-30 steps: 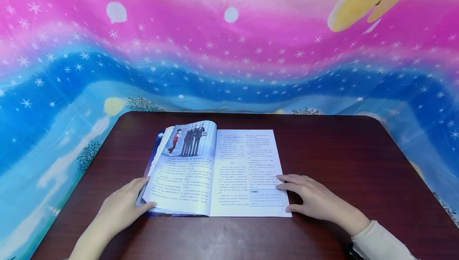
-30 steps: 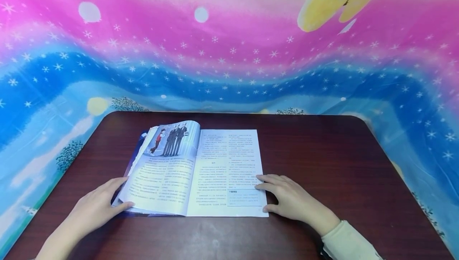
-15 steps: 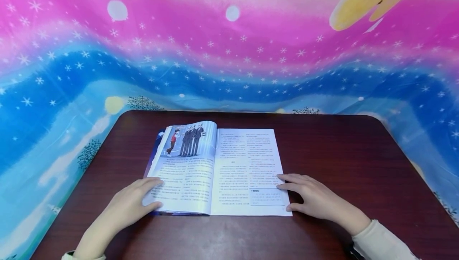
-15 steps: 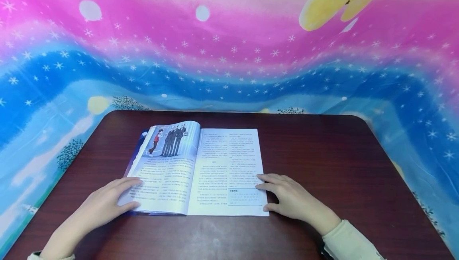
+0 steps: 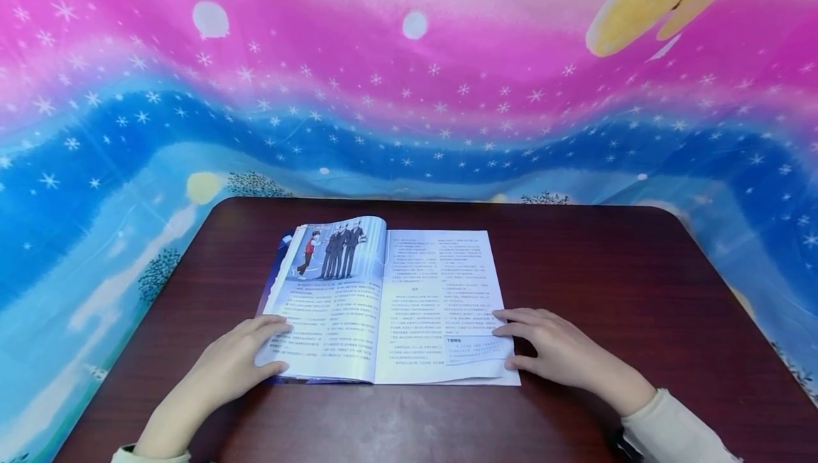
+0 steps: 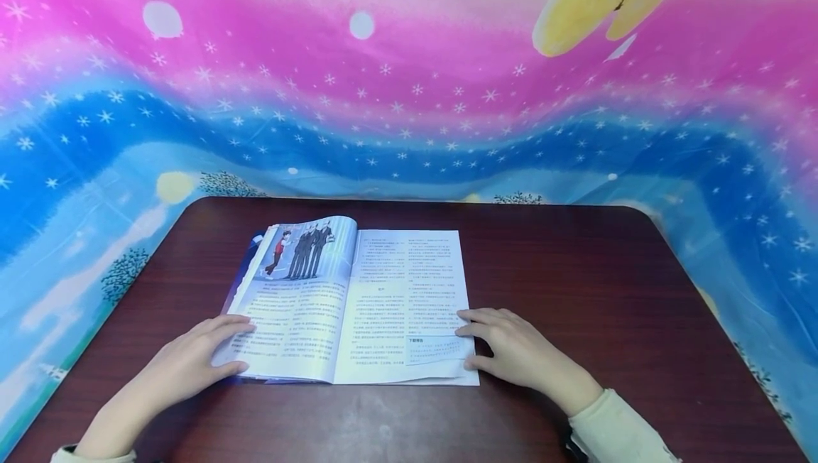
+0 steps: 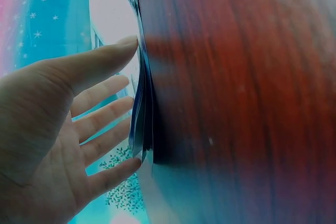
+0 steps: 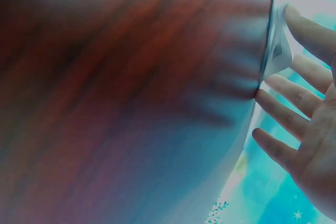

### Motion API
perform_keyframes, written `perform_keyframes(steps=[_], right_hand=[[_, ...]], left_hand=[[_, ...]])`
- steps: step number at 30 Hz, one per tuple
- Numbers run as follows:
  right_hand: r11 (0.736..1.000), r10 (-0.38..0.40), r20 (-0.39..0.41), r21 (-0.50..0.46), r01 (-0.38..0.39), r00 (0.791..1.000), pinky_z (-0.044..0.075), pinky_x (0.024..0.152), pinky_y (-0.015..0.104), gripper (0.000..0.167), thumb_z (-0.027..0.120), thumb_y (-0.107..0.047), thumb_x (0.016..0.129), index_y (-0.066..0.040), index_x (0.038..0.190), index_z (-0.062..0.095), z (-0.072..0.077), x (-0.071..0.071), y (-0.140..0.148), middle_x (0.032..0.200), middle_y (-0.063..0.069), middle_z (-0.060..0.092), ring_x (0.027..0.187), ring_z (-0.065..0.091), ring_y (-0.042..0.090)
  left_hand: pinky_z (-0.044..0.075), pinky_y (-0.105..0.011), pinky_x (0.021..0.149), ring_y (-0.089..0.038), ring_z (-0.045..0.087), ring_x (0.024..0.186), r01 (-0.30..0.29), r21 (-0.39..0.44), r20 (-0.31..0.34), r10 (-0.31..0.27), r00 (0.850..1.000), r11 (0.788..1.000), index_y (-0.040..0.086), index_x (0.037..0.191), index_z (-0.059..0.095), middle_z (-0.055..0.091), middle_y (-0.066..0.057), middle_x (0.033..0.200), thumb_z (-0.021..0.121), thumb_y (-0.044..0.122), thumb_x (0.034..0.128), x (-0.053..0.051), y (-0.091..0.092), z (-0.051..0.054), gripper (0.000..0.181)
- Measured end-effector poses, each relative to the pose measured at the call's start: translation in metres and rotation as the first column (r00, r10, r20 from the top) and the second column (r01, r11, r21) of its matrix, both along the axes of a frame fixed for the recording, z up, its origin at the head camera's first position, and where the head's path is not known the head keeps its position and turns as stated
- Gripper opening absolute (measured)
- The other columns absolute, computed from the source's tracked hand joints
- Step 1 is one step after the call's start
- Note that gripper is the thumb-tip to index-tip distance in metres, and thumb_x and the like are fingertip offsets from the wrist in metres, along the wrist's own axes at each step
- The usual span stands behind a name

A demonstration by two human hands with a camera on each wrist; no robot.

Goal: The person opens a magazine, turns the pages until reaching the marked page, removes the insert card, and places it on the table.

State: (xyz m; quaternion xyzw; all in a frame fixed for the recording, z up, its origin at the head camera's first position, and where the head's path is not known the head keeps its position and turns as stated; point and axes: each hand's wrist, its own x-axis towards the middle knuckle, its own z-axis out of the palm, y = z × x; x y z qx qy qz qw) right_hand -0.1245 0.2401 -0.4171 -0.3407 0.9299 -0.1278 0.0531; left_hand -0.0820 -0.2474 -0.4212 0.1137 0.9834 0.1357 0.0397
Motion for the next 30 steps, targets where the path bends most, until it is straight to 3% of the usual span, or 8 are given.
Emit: perform_keyframes(steps=[7,16,23,30], right_hand=[[0.999,-0.016,0.016,-0.041,0.017,1.000,0.043,0.101,0.053,0.040,0.080,-0.032,0.084,-0.017,0.119,0.071,0.004,-0.006,-0.004,0.131,0.003,0.062,0.123,0.056,0.027],[0.994,-0.038,-0.030,-0.107,0.034,0.999,0.043,0.104,0.051,0.039,0.082,-0.031,0.082,-0.015,0.116,0.071,0.013,-0.013,-0.014,0.127,0.002,0.064,0.123,0.056,0.025],[0.977,-0.025,-0.110,-0.214,0.001,0.994,0.043,0.104,0.049,0.038,0.084,-0.028,0.080,-0.016,0.114,0.072,0.023,-0.018,-0.026,0.124,0.000,0.065,0.123,0.055,0.024],[0.951,0.002,-0.230,-0.300,-0.073,0.973,0.042,0.104,0.047,0.040,0.085,-0.030,0.078,-0.015,0.113,0.071,0.032,-0.025,-0.038,0.122,-0.001,0.066,0.124,0.055,0.022]], left_hand=[[0.046,-0.061,0.094,-0.039,0.053,0.123,-0.004,-0.007,0.004,0.004,1.000,1.000,0.009,0.126,0.067,0.059,-0.015,0.133,0.085,0.033,0.0766,0.001,0.001,-0.001,0.058],[0.045,-0.061,0.095,-0.039,0.053,0.123,-0.007,-0.009,0.012,0.007,1.000,1.000,0.010,0.126,0.067,0.059,-0.014,0.133,0.086,0.035,0.0763,0.000,0.000,-0.001,0.059],[0.045,-0.061,0.094,-0.039,0.053,0.123,-0.006,0.004,0.032,0.006,0.999,1.000,0.010,0.127,0.067,0.059,-0.014,0.133,0.085,0.035,0.0766,0.001,-0.002,-0.002,0.059],[0.045,-0.061,0.094,-0.041,0.054,0.122,-0.001,0.061,0.056,-0.003,0.998,0.998,0.008,0.127,0.066,0.060,-0.017,0.131,0.083,0.036,0.0794,-0.002,-0.003,0.005,0.058]])
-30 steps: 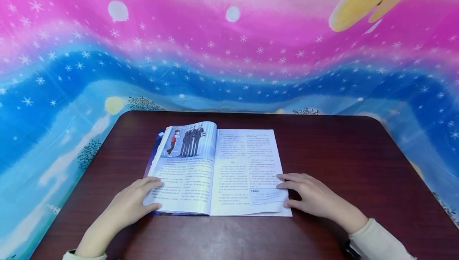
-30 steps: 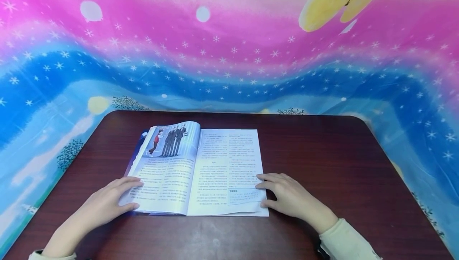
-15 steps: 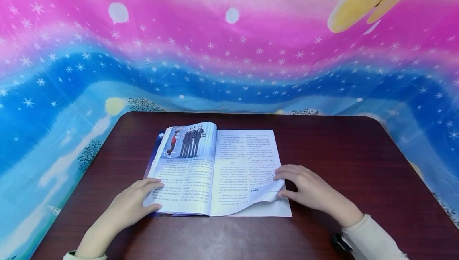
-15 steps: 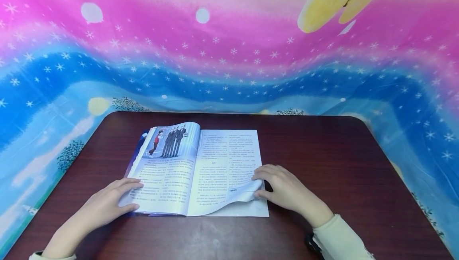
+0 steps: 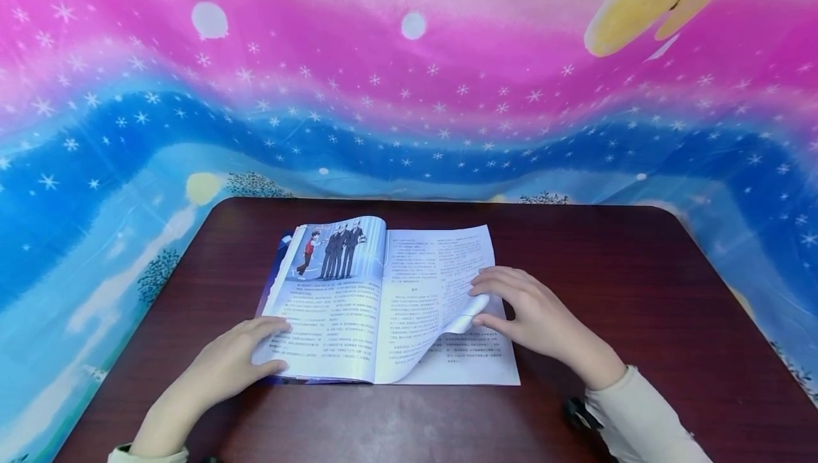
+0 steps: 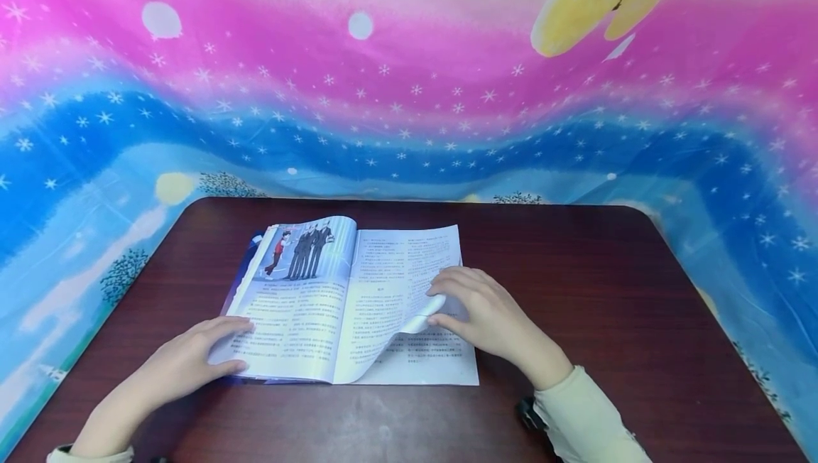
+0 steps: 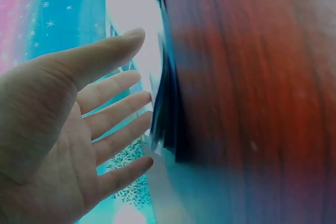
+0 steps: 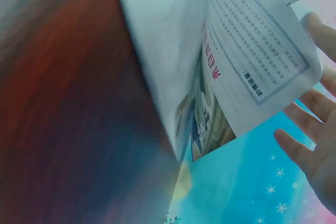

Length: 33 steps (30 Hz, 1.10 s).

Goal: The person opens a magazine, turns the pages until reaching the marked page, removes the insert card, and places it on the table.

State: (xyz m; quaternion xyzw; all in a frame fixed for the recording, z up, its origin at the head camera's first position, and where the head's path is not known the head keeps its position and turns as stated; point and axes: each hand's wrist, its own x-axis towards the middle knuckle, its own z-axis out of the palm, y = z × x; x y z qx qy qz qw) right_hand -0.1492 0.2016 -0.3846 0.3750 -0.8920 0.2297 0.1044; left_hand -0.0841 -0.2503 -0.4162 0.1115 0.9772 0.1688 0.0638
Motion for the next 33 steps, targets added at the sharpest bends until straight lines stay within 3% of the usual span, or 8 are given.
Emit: perform_keyframes(steps=[8,12,15,19,24,27,31,33], right_hand=[[0.999,-0.012,-0.034,-0.042,0.010,0.999,0.037,0.108,0.044,0.037,0.084,-0.031,0.079,-0.018,0.110,0.070,0.014,0.000,-0.017,0.123,-0.005,0.064,0.128,0.050,0.020],[0.998,0.000,-0.080,-0.066,-0.005,0.997,0.036,0.109,0.044,0.036,0.085,-0.033,0.078,-0.018,0.107,0.070,0.023,0.001,-0.030,0.124,-0.003,0.065,0.130,0.049,0.021],[0.996,0.012,-0.114,-0.086,-0.022,0.993,0.036,0.108,0.044,0.036,0.085,-0.035,0.078,-0.017,0.106,0.070,0.029,0.003,-0.041,0.124,-0.002,0.065,0.129,0.050,0.022],[0.995,0.020,-0.149,-0.099,-0.035,0.989,0.034,0.110,0.045,0.037,0.084,-0.038,0.078,-0.017,0.105,0.070,0.037,0.004,-0.054,0.124,-0.001,0.065,0.130,0.049,0.023],[0.993,0.038,-0.182,-0.107,-0.058,0.983,0.032,0.112,0.046,0.036,0.079,-0.043,0.084,-0.017,0.106,0.069,0.044,0.006,-0.063,0.125,0.000,0.064,0.131,0.048,0.022],[0.989,0.057,-0.202,-0.120,-0.082,0.978,0.033,0.111,0.046,0.036,0.076,-0.045,0.086,-0.016,0.105,0.068,0.046,0.006,-0.066,0.124,0.001,0.064,0.131,0.048,0.023],[0.986,0.075,-0.217,-0.127,-0.105,0.973,0.034,0.111,0.046,0.034,0.080,-0.039,0.083,-0.016,0.105,0.068,0.048,0.006,-0.068,0.124,0.002,0.065,0.130,0.049,0.024],[0.986,0.078,-0.218,-0.127,-0.108,0.973,0.034,0.110,0.047,0.035,0.082,-0.036,0.082,-0.015,0.107,0.069,0.048,0.006,-0.069,0.124,0.003,0.064,0.130,0.050,0.025]], left_hand=[[0.047,-0.055,0.097,-0.033,0.060,0.118,0.038,0.067,-0.092,-0.032,0.995,0.997,0.014,0.124,0.069,0.066,-0.010,0.125,0.080,0.031,0.0836,-0.006,0.030,0.015,0.045],[0.049,-0.049,0.097,-0.024,0.063,0.115,0.124,0.114,-0.214,-0.097,0.972,0.986,0.018,0.122,0.070,0.068,-0.002,0.122,0.079,0.031,0.0850,-0.008,0.060,0.027,0.041],[0.051,-0.045,0.096,-0.019,0.063,0.114,0.212,0.148,-0.343,-0.151,0.927,0.966,0.020,0.123,0.069,0.068,0.003,0.122,0.080,0.032,0.0840,-0.008,0.082,0.037,0.042],[0.051,-0.041,0.095,-0.015,0.062,0.115,0.357,0.190,-0.496,-0.224,0.839,0.915,0.020,0.127,0.066,0.066,0.006,0.125,0.081,0.030,0.0831,-0.006,0.107,0.049,0.048],[0.052,-0.039,0.095,-0.015,0.061,0.116,0.477,0.187,-0.604,-0.282,0.745,0.859,0.018,0.132,0.062,0.064,0.005,0.128,0.080,0.026,0.0839,-0.007,0.132,0.059,0.052],[0.051,-0.038,0.096,-0.014,0.061,0.116,0.501,0.189,-0.632,-0.286,0.720,0.844,0.017,0.131,0.062,0.064,0.005,0.128,0.081,0.022,0.0838,-0.008,0.141,0.063,0.051],[0.050,-0.033,0.097,-0.012,0.061,0.115,0.515,0.187,-0.647,-0.290,0.705,0.836,0.018,0.129,0.065,0.065,0.005,0.126,0.080,0.015,0.0842,-0.009,0.147,0.066,0.047],[0.050,-0.032,0.097,-0.013,0.062,0.113,0.522,0.173,-0.663,-0.293,0.689,0.835,0.016,0.127,0.066,0.065,0.003,0.125,0.079,0.011,0.0843,-0.009,0.149,0.067,0.045]])
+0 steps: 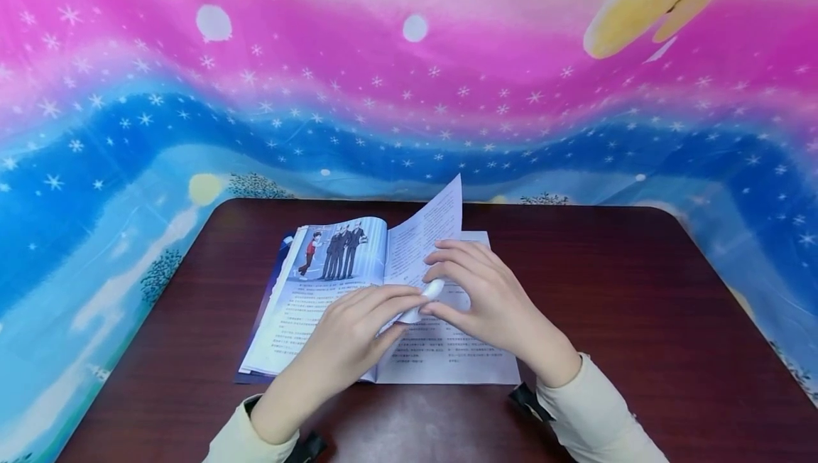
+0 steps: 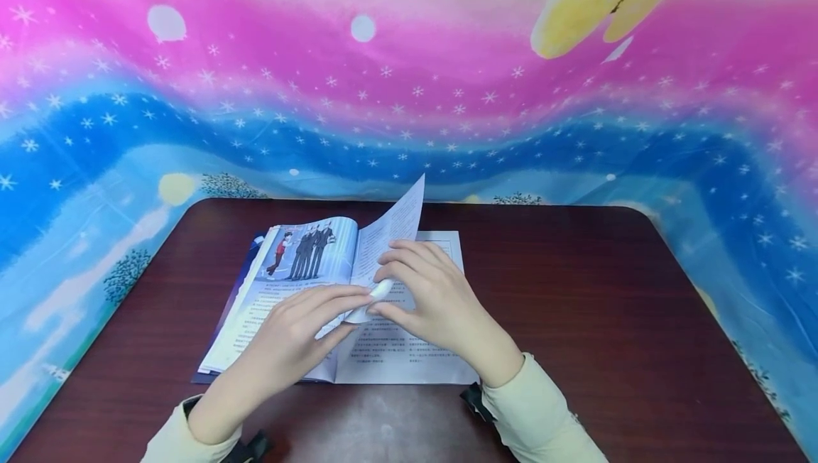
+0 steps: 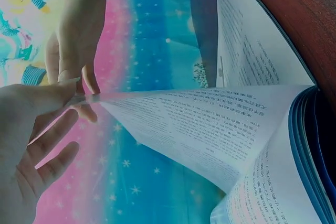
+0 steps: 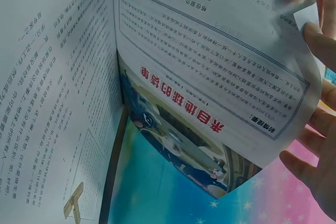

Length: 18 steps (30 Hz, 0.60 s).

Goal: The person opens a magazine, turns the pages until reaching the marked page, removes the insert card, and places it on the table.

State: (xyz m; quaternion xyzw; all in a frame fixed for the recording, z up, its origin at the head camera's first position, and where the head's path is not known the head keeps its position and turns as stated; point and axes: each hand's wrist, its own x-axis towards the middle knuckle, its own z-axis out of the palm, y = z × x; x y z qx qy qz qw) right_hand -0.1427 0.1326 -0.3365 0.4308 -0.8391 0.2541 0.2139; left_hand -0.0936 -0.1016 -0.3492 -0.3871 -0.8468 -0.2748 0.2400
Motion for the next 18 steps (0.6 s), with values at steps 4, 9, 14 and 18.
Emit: perform_keyframes(steps=[4,9,14,18], right_hand=[[1.000,-0.002,0.000,-0.001,0.002,1.000,0.035,0.110,0.048,0.045,0.085,-0.031,0.079,-0.014,0.116,0.068,0.001,0.002,0.001,0.132,0.004,0.061,0.131,0.049,0.025],[0.999,-0.011,0.008,-0.032,0.011,1.000,0.038,0.107,0.051,0.058,0.083,-0.030,0.081,-0.013,0.132,0.061,0.002,0.006,0.006,0.144,0.007,0.052,0.134,0.046,0.027],[0.999,-0.046,0.037,-0.012,0.046,0.998,0.040,0.104,0.051,0.055,0.076,-0.038,0.088,-0.014,0.134,0.060,-0.003,0.010,0.018,0.146,0.005,0.050,0.132,0.047,0.026],[0.995,-0.091,0.084,0.053,0.087,0.992,0.039,0.106,0.049,0.052,0.064,-0.051,0.093,-0.016,0.132,0.062,-0.012,0.014,0.030,0.145,0.002,0.051,0.133,0.046,0.025]], left_hand=[[0.052,-0.032,0.094,-0.017,0.064,0.113,-0.020,-0.003,-0.030,0.020,0.999,1.000,0.012,0.125,0.068,0.066,0.000,0.125,0.076,0.004,0.0845,-0.001,-0.002,-0.001,0.042],[0.055,-0.035,0.090,-0.019,0.064,0.112,-0.075,-0.007,-0.041,0.075,0.996,0.997,0.011,0.124,0.069,0.066,-0.001,0.126,0.078,0.001,0.0815,-0.003,-0.011,-0.006,0.044],[0.055,-0.038,0.088,-0.020,0.064,0.112,-0.139,0.005,-0.054,0.139,0.989,0.990,0.011,0.123,0.069,0.066,-0.001,0.126,0.079,0.002,0.0799,-0.001,-0.027,-0.012,0.044],[0.055,-0.041,0.087,-0.021,0.065,0.111,-0.201,0.022,-0.044,0.202,0.978,0.979,0.011,0.122,0.069,0.067,-0.001,0.126,0.078,0.002,0.0802,0.004,-0.042,-0.019,0.044]])
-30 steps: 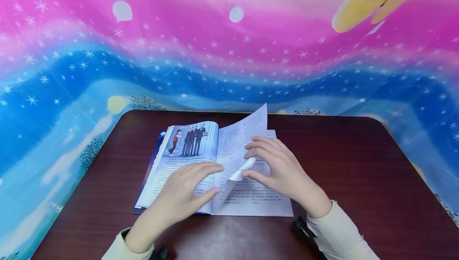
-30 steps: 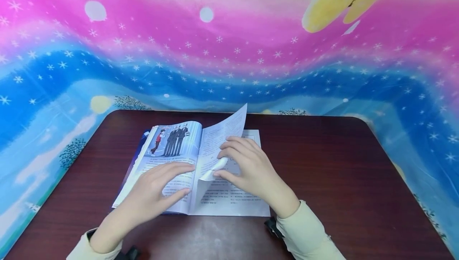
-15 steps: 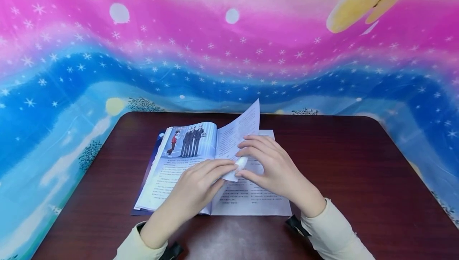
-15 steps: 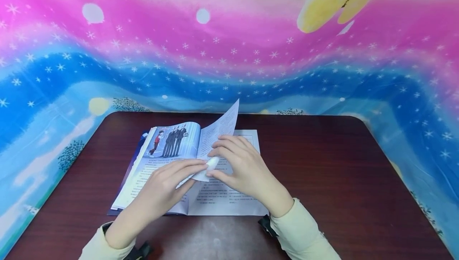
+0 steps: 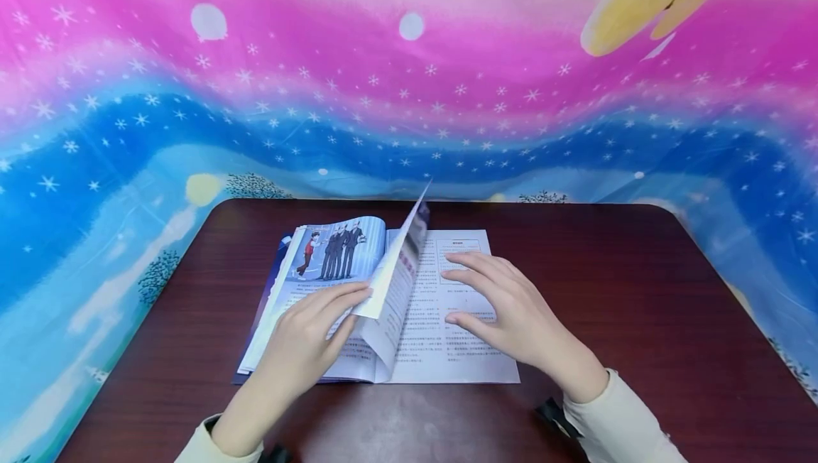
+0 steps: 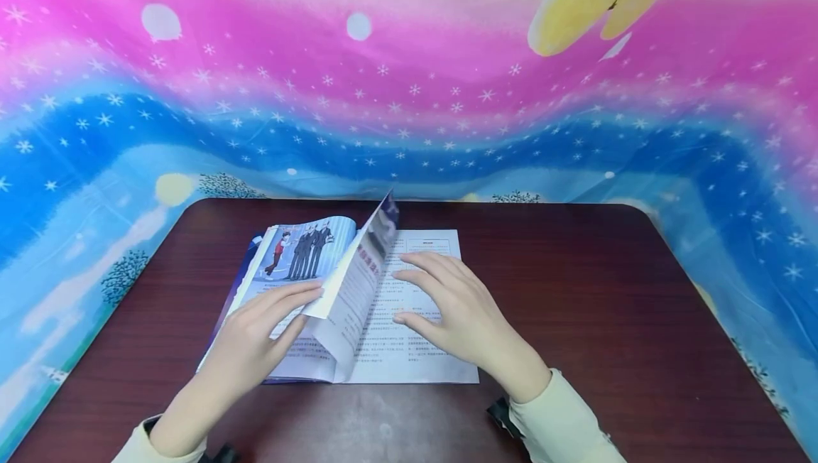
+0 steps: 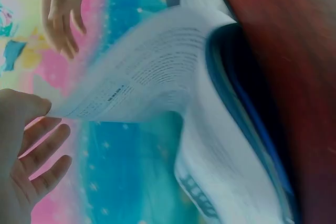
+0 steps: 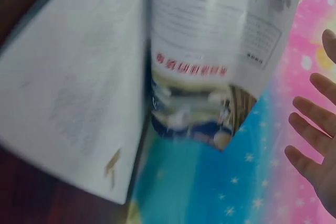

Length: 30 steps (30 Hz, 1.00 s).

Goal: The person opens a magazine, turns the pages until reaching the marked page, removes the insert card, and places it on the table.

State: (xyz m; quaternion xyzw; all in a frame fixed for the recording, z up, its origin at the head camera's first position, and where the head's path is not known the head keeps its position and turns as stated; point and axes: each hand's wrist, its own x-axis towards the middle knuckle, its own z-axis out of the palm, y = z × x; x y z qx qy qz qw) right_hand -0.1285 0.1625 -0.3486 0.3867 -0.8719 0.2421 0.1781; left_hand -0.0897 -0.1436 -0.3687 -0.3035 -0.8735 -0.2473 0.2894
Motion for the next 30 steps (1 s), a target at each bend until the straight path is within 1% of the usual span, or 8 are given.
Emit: perform_keyframes(steps=[3,4,8,11,17,20,24,30], right_hand=[[0.999,-0.022,0.017,0.041,0.022,1.000,0.038,0.107,0.048,0.050,0.066,-0.050,0.092,-0.017,0.130,0.063,-0.007,0.001,0.008,0.144,0.001,0.052,0.133,0.046,0.024],[0.998,-0.028,0.021,0.051,0.026,0.999,0.038,0.107,0.047,0.049,0.069,-0.047,0.091,-0.017,0.129,0.064,-0.010,0.002,0.010,0.143,0.001,0.052,0.133,0.046,0.024],[0.995,-0.047,0.028,0.089,0.045,0.999,0.038,0.106,0.048,0.048,0.075,-0.041,0.087,-0.018,0.128,0.065,-0.018,0.003,0.019,0.142,0.001,0.054,0.131,0.047,0.025],[0.992,-0.055,0.038,0.115,0.050,0.998,0.039,0.105,0.048,0.048,0.077,-0.040,0.086,-0.018,0.127,0.065,-0.023,0.005,0.024,0.142,0.002,0.054,0.130,0.049,0.025],[0.986,-0.034,0.050,0.163,0.026,0.998,0.040,0.103,0.046,0.047,0.081,-0.037,0.082,-0.018,0.122,0.068,-0.035,0.007,0.033,0.137,0.002,0.058,0.125,0.053,0.024],[0.983,-0.019,0.041,0.183,0.012,0.999,0.041,0.102,0.044,0.046,0.082,-0.035,0.080,-0.016,0.120,0.069,-0.042,0.008,0.038,0.133,0.003,0.060,0.122,0.055,0.023],[0.976,-0.011,0.040,0.216,0.002,0.999,0.042,0.101,0.043,0.045,0.083,-0.033,0.079,-0.015,0.117,0.069,-0.051,0.009,0.047,0.129,0.002,0.062,0.119,0.056,0.021],[0.955,-0.033,0.102,0.296,0.001,0.994,0.045,0.100,0.047,0.050,0.083,-0.034,0.079,-0.013,0.122,0.069,-0.058,0.012,0.056,0.133,0.004,0.061,0.123,0.056,0.024]], left_hand=[[0.056,-0.041,0.086,-0.021,0.066,0.109,-0.049,0.010,0.008,0.049,0.999,0.999,0.010,0.124,0.069,0.068,-0.002,0.124,0.079,0.002,0.0793,0.004,-0.012,-0.007,0.046],[0.055,-0.041,0.085,-0.021,0.066,0.108,-0.068,0.010,0.012,0.068,0.998,0.998,0.010,0.124,0.069,0.068,-0.003,0.124,0.079,0.002,0.0788,0.005,-0.016,-0.010,0.047],[0.056,-0.042,0.084,-0.021,0.067,0.106,-0.144,0.000,0.031,0.144,0.989,0.990,0.011,0.125,0.069,0.069,-0.004,0.121,0.080,0.005,0.0781,0.010,-0.031,-0.016,0.048],[0.056,-0.044,0.084,-0.022,0.067,0.107,-0.210,-0.024,0.067,0.211,0.975,0.977,0.011,0.125,0.069,0.070,-0.004,0.121,0.080,0.007,0.0789,0.014,-0.040,-0.019,0.048],[0.056,-0.047,0.079,-0.025,0.068,0.101,-0.305,-0.077,0.109,0.312,0.944,0.949,0.011,0.127,0.067,0.071,-0.007,0.115,0.080,0.012,0.0798,0.020,-0.058,-0.027,0.048],[0.057,-0.048,0.075,-0.026,0.068,0.097,-0.338,-0.101,0.137,0.349,0.927,0.936,0.012,0.128,0.066,0.072,-0.008,0.110,0.080,0.013,0.0798,0.024,-0.066,-0.030,0.050],[0.057,-0.048,0.070,-0.026,0.067,0.090,-0.365,-0.122,0.158,0.381,0.911,0.923,0.012,0.127,0.066,0.072,-0.008,0.102,0.081,0.013,0.0792,0.029,-0.073,-0.033,0.050],[0.056,-0.048,0.069,-0.026,0.067,0.086,-0.390,-0.156,0.180,0.414,0.892,0.908,0.009,0.126,0.066,0.072,-0.009,0.096,0.083,0.014,0.0774,0.034,-0.081,-0.035,0.051]])
